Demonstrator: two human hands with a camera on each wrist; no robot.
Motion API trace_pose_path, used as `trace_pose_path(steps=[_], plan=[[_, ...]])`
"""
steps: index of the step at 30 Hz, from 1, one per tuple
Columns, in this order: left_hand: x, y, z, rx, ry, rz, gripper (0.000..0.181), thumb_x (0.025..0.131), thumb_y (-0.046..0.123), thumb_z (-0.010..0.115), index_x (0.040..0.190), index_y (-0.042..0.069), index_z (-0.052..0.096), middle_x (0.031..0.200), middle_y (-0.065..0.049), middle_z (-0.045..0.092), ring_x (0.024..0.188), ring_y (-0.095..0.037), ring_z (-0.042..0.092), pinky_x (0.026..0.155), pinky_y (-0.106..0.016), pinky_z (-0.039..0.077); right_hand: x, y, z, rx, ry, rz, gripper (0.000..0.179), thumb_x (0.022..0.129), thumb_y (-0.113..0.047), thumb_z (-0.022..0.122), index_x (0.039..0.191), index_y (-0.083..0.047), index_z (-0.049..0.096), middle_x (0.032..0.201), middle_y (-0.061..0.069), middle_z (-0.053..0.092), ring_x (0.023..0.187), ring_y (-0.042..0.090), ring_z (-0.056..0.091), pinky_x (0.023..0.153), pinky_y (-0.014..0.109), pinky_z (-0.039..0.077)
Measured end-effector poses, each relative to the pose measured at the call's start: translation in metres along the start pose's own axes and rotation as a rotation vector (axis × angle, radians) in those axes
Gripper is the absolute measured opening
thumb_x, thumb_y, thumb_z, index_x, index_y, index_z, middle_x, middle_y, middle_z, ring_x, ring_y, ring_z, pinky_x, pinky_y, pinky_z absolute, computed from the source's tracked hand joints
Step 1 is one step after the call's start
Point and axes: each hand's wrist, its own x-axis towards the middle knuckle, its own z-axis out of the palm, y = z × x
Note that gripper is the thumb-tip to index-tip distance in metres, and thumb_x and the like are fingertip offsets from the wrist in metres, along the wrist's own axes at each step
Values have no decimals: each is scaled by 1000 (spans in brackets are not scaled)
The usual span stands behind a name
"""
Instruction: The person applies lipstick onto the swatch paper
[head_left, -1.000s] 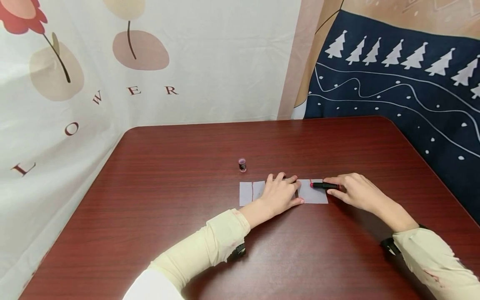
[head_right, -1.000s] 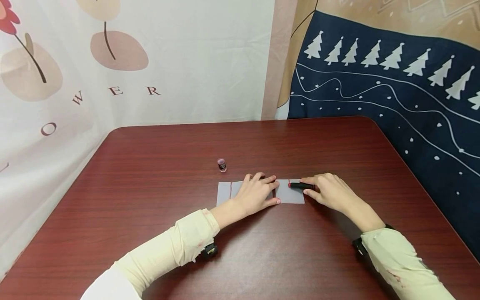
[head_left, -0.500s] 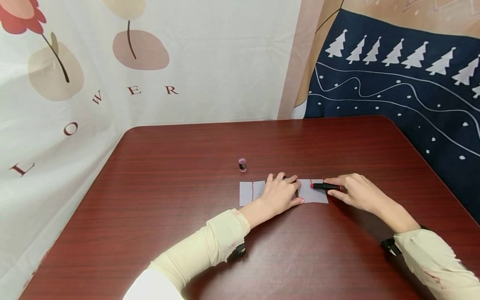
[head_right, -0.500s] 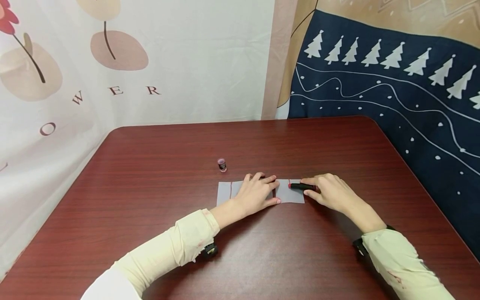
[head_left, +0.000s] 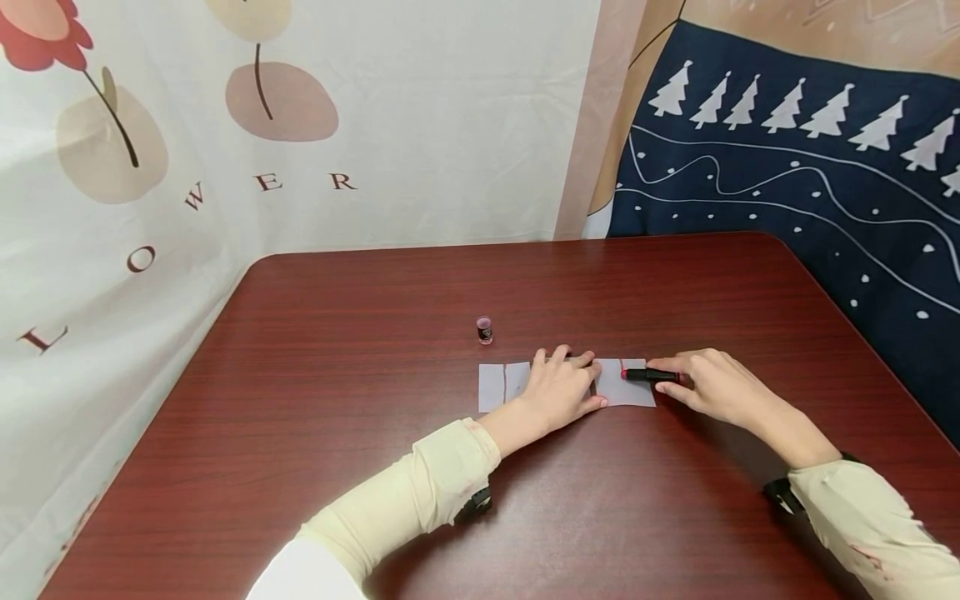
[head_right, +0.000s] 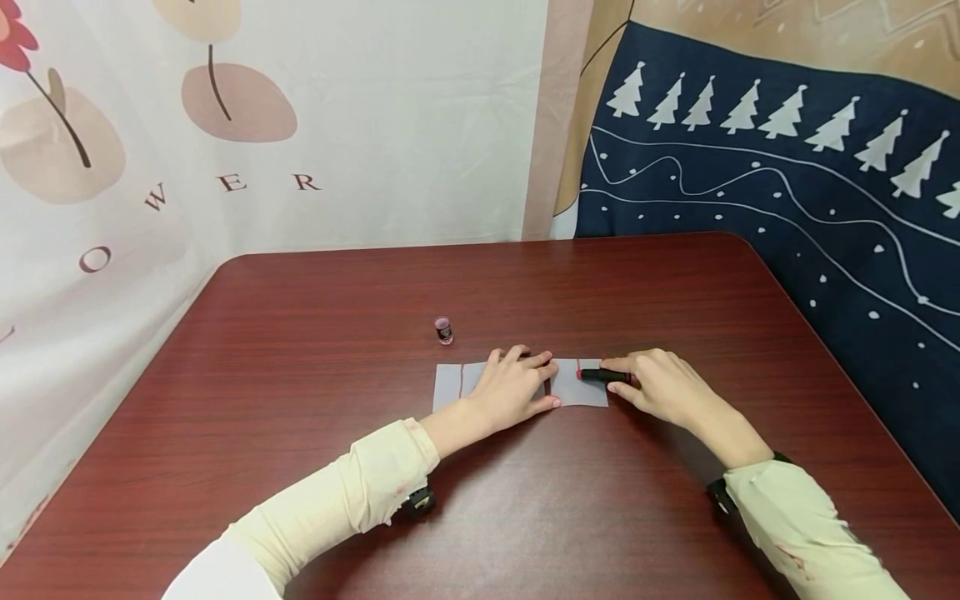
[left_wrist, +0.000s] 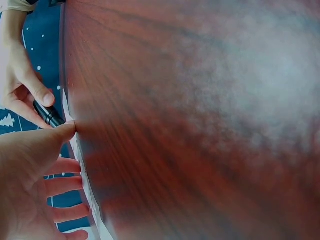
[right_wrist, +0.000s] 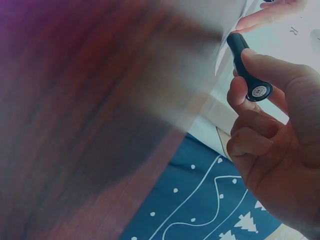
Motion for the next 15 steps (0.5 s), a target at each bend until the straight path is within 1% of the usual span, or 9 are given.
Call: trace_pose_path(steps=[9, 12, 15], plan=[[0, 0, 0, 3, 1, 0, 49, 89, 57, 48, 126, 27, 58, 137, 6, 48, 121, -24, 41, 86, -45, 35, -2, -1, 0, -12, 4, -3, 33, 81, -13, 72, 111, -2, 68, 93, 14, 68, 53, 5, 38, 49, 24, 34], [0, 0, 0, 2, -1, -3, 49, 89, 57, 48, 126, 27, 58, 137, 7, 48, 122, -24, 41, 87, -45, 35, -2, -1, -1, -12, 5, -3, 33, 81, -14, 72, 111, -3, 68, 92, 13, 68, 52, 4, 37, 48, 23, 33], [0, 0, 0, 1, -3, -5, 49, 89, 57, 48, 126, 27, 58, 137, 7, 48, 123, -24, 41, 87, -45, 35, -2, -2, -1, -15, 6, -8, 33, 81, -14, 72, 112, -3, 68, 87, 9, 67, 50, 3, 35, 46, 23, 31]])
